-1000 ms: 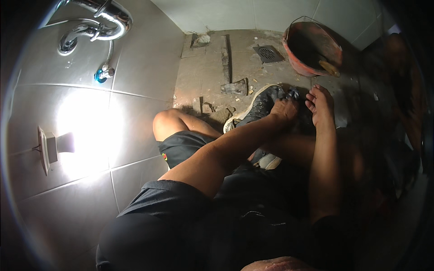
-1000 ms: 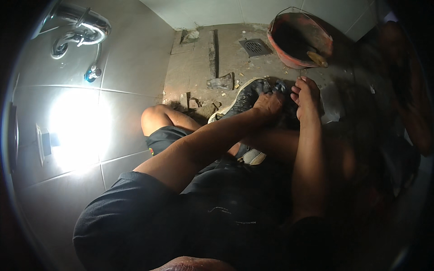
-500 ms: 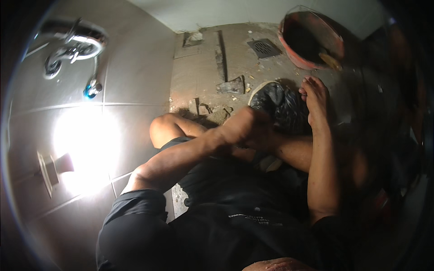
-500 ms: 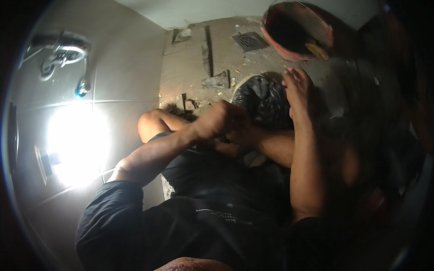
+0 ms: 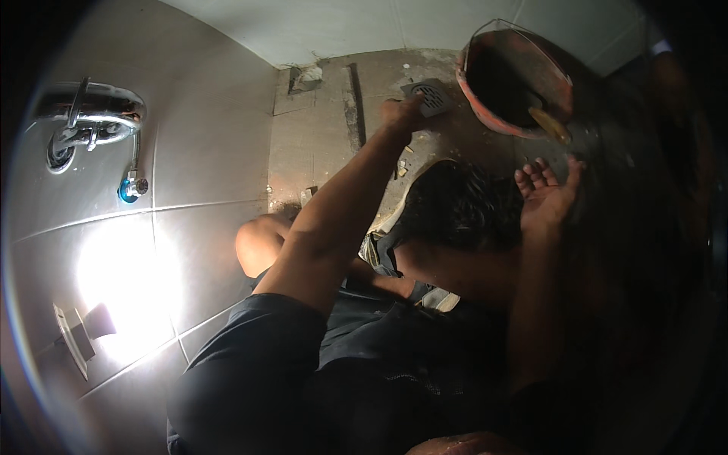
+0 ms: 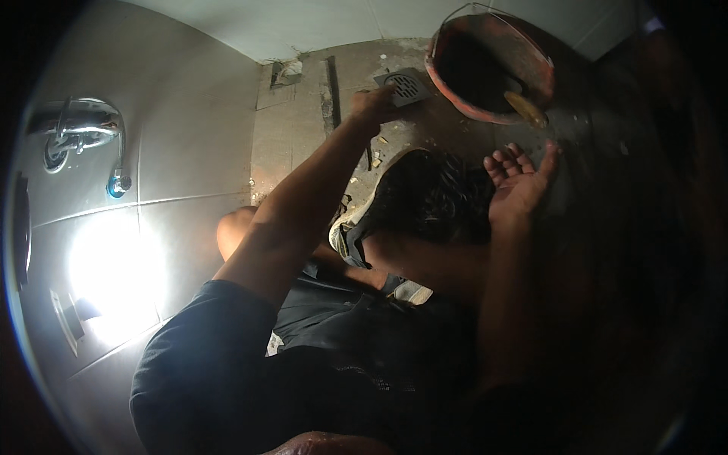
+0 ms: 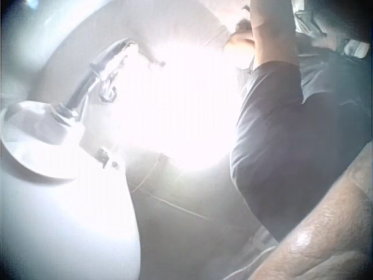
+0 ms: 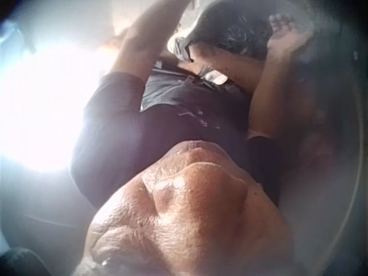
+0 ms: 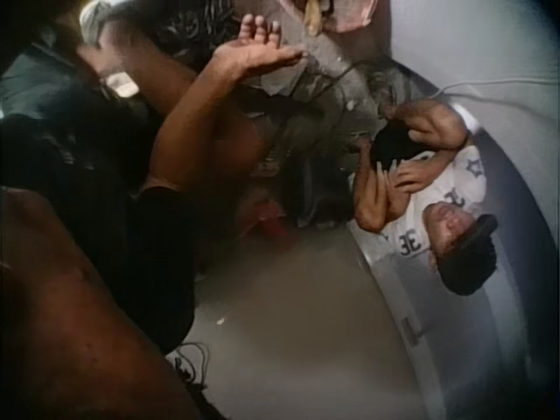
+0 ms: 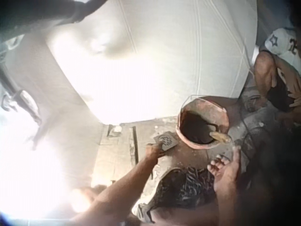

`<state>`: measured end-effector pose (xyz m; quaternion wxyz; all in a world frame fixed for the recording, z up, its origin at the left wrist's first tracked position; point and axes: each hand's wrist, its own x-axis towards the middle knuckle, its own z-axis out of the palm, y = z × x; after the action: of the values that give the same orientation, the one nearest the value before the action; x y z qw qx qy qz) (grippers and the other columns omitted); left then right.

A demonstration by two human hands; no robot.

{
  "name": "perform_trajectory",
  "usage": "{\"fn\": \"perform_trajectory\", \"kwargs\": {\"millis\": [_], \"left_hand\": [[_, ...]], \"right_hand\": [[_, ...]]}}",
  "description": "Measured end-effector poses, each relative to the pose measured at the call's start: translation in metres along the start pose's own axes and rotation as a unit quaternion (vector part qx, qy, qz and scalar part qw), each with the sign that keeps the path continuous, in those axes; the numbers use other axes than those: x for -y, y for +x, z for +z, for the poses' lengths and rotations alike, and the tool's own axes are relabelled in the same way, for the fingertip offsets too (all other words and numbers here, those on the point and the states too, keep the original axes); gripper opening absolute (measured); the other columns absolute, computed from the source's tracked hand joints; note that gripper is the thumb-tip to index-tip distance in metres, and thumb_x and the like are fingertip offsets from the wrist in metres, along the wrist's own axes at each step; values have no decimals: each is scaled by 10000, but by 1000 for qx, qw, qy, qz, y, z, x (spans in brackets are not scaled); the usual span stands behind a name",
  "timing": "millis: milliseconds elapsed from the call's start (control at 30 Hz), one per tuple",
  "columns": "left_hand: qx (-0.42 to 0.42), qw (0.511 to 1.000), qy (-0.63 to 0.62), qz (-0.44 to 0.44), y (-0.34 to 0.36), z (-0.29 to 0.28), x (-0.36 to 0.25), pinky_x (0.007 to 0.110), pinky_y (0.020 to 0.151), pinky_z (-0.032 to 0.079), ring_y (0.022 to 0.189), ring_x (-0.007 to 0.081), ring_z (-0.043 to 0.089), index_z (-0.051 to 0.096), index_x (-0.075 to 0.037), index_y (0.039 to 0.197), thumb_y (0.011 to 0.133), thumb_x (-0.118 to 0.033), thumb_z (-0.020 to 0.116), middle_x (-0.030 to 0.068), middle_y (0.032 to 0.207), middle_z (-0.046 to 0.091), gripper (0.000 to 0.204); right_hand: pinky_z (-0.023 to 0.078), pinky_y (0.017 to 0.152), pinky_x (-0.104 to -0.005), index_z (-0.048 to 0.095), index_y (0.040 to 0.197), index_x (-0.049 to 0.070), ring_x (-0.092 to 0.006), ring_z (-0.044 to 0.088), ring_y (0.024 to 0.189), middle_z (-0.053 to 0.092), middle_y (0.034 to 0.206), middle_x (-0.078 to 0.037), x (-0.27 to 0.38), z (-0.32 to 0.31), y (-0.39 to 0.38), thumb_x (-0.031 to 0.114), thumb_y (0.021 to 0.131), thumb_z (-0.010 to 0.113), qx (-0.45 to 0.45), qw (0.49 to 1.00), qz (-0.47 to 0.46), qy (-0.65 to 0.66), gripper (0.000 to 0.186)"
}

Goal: The person prepares a floor drain by applying cement to its base using a trowel. They then place the drain into a hole in the tiled floor and press it down to secure it.

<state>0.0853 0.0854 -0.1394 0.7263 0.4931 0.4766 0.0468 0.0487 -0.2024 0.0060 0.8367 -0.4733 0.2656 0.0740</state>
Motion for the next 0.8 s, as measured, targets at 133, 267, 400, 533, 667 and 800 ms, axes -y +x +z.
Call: {"fn": "perform_trajectory", "kwargs": {"millis": [133,267,400,533,667,800], "left_hand": [[-24,995,95,25,1,23,-2,418,744,603,922,329,741,663,121,1122,840,-110,807,224,1075,726,392],[98,991,3,93,8,-10,2,404,764,617,930,331,750,661,124,1111,850,-65,758,224,1077,731,337],[249,955,-124,101,-66,-22,-5,386,833,635,913,294,749,618,131,1153,908,-3,674,193,1038,730,285],[208,965,-151,47,-105,-69,0,390,825,633,881,249,731,616,80,1067,972,-19,644,136,978,705,140],[222,952,-211,-13,-149,-80,3,401,838,603,865,213,711,619,22,1030,994,-40,636,109,971,689,73],[278,948,-152,-20,-161,-87,14,468,927,544,953,233,682,632,-13,1085,988,-118,673,100,1009,691,149]], "right_hand": [[572,724,-374,371,1541,129,-186,603,842,563,1110,-130,18,17,-3,612,982,586,33,976,-118,-183,769],[561,619,-303,440,1485,93,-160,620,769,580,1112,-141,25,32,12,511,976,661,0,941,-119,-318,694],[565,840,-416,488,1432,98,-289,684,976,637,1155,-215,31,-11,72,386,985,686,-169,517,-580,-607,567],[541,866,-405,615,1209,66,-297,687,994,684,1104,-159,14,25,-7,340,1005,649,92,752,-420,-499,344],[571,638,-309,644,1077,17,-145,690,789,691,873,-70,-40,27,-24,308,987,705,274,846,-24,-457,311],[538,525,-256,638,1026,-25,-111,652,591,676,782,-70,-48,22,-25,105,964,701,338,848,-29,-408,157]]}}
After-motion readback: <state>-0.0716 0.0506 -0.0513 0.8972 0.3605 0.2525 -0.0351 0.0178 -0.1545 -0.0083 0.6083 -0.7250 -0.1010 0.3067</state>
